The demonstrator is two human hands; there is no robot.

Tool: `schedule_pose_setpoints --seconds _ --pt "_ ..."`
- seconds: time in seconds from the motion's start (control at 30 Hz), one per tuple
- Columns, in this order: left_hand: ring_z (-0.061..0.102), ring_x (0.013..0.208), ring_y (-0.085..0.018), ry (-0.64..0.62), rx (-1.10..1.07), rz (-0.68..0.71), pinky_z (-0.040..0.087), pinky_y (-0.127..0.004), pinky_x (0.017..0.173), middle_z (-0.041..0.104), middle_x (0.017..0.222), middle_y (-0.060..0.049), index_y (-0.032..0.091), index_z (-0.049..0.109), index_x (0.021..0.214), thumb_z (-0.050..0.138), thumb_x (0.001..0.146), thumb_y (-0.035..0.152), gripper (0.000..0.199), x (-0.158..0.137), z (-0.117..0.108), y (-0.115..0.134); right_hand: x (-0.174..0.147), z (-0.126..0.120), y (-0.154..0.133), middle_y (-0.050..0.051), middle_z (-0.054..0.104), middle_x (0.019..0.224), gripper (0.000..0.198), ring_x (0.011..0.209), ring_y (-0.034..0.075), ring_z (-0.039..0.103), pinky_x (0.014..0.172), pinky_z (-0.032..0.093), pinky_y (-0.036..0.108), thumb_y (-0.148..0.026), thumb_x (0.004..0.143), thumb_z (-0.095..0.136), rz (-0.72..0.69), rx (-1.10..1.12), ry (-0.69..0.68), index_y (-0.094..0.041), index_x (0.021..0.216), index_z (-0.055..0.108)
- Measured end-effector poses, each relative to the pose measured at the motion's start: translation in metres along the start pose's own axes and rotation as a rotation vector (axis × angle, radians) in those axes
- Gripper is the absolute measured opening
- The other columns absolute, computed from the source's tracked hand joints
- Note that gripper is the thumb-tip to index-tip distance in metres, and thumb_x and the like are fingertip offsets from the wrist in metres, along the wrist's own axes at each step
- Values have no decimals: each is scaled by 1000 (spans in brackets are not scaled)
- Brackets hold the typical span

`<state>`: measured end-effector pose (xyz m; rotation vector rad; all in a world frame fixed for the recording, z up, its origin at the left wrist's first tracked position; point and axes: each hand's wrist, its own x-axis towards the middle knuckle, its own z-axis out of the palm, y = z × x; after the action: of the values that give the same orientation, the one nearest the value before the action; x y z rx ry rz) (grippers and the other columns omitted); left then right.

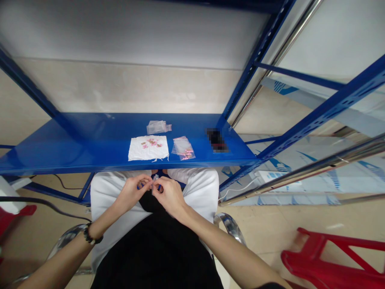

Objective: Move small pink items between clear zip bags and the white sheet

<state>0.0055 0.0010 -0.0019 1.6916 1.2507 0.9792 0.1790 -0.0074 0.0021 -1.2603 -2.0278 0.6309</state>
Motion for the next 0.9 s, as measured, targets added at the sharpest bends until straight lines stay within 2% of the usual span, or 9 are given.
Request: schedule_pose_setpoints --seconds 0.2,0.33,0.53,0.67,0.8,0.9 --pt "65 68 -17 -22 -17 -17 45 -24 62 70 74 -2 20 66 84 59 88 30 13 -1 2 -2 0 -2 1 2 68 80 14 69 14 61 67 42 24 -14 84 59 -17 -44 17 -22 80 69" --pt "66 71 -16 -51 6 -23 46 -23 61 69 80 -2 20 63 91 55 90 31 13 -2 5 -3 3 -4 3 1 68 77 15 67 14 60 66 42 23 -11 82 59 16 -34 46 -20 80 71" --pt "64 70 -14 -73 49 -1 44 -21 58 65 84 0 21 54 91 55 90 30 8 -6 12 -3 6 -1 8 2 72 80 14 68 15 63 61 44 22 -15 81 59 94 186 48 -19 83 72" --pt "63 69 -14 -101 42 33 43 -23 61 64 82 0 21 51 91 48 94 32 12 -7 13 1 7 3 16 2 72 76 13 64 15 63 58 45 22 -19 82 59 147 345 10 -18 83 72" --pt "61 67 -16 -111 206 60 40 -25 61 62 77 0 22 52 93 38 99 36 21 -8 9 7 9 2 17 2 70 73 15 58 13 62 57 46 23 -25 86 57 166 481 -59 -17 82 69" --pt "60 68 -18 -117 408 119 36 -27 62 59 74 0 22 49 90 32 101 33 23 -10 6 8 8 -1 12 1 68 69 17 60 13 62 60 45 22 -23 88 53 120 396 -74 -18 78 65"
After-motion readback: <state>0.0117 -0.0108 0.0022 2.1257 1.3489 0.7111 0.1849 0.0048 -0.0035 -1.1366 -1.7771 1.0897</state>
